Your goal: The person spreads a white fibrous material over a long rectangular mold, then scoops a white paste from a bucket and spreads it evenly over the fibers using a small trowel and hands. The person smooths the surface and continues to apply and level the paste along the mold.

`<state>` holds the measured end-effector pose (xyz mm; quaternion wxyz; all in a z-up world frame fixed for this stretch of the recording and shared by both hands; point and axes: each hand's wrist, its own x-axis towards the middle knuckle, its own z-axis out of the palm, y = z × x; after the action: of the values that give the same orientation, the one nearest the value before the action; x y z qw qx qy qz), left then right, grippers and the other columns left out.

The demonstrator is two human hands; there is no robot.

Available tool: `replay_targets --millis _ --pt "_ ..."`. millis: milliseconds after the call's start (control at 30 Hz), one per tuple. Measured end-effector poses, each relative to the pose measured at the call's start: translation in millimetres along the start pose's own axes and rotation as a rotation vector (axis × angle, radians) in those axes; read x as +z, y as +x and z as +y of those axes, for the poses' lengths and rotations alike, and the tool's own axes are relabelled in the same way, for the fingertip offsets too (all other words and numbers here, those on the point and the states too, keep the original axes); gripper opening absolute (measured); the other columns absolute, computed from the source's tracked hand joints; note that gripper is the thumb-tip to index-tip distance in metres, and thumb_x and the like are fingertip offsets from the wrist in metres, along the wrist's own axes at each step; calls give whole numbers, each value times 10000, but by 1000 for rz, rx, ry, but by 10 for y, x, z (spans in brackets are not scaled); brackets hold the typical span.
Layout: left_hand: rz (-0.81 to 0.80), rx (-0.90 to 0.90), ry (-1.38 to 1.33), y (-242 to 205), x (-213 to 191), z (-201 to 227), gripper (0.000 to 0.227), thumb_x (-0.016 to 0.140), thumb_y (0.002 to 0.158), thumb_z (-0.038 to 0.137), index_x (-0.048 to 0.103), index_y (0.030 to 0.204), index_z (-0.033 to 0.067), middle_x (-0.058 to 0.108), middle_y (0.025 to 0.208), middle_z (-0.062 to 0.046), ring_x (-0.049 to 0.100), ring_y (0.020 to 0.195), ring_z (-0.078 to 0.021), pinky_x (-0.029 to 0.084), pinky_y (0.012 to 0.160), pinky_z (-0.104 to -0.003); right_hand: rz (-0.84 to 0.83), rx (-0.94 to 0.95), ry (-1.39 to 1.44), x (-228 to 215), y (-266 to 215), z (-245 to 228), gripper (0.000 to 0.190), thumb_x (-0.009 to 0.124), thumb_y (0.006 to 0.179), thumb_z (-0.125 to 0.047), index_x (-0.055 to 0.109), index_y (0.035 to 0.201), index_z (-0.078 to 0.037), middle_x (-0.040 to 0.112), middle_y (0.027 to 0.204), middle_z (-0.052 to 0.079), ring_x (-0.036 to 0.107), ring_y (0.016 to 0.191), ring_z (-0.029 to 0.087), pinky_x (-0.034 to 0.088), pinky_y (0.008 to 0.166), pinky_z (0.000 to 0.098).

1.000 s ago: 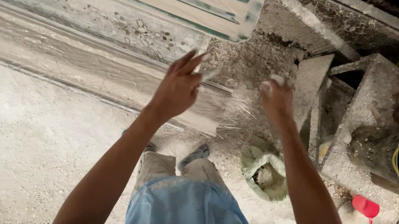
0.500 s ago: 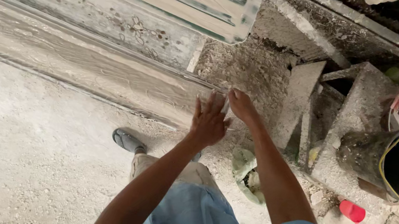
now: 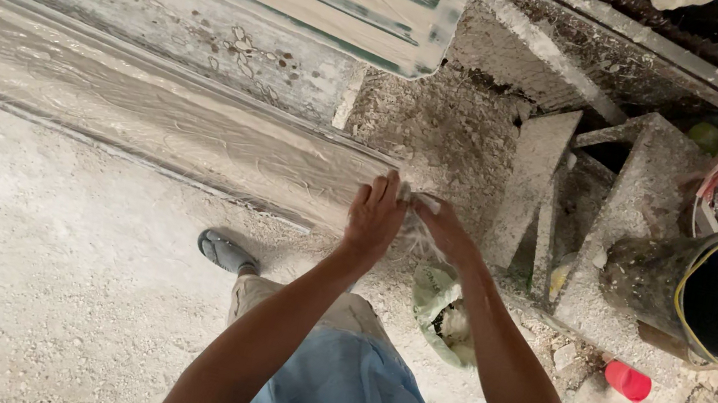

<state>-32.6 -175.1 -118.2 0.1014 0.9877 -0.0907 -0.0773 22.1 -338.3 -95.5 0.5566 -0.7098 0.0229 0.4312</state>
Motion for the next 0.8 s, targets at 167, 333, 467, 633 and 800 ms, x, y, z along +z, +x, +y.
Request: replay_targets --millis 167,333,467,633,800 --pt "181 22 -337 -62 82 -75 166 664 994 17 726 1146 -10 608 1227 -207 682 1013 -261 632 818 -313 34 145 -266 -327 -309 -155 599 521 1014 -492 567 1436 -69 628 1352 229 634 1172 341 512 1054 513" --pt "355 -145 -860 -291 -162 -299 272 630 943 -55 700 1198 11 649 1202 -174 699 954 -244 619 754 -318 158 210 -603 -460 -246 -71 548 390 1042 -462 526 1487 -173 624 1435 198 732 1134 387 500 1110 515" --pt "440 -258 -667 -382 -270 -448 314 723 849 -13 722 1161 17 649 1128 -157 609 1031 -318 524 836 -457 414 -168 -954 3 -195 73 546 493 1011 -351 523 1487 -85 489 1482 249 485 1359 420 429 1139 548" --pt "256 -357 -355 -297 -126 -409 174 733 825 9 758 987 68 627 1232 -165 509 1184 -321 435 933 -475 361 -590 -1098 803 16 188 459 443 1047 -220 500 1460 -27 400 1615 241 414 1473 414 273 1185 659" --pt "291 -469 -510 -323 -168 -654 214 736 879 113 793 1079 162 629 1208 -111 484 1159 -314 423 923 -499 477 -579 -980 1054 148 234 494 311 1100 -313 519 1494 -100 420 1619 172 419 1460 458 151 1231 672"
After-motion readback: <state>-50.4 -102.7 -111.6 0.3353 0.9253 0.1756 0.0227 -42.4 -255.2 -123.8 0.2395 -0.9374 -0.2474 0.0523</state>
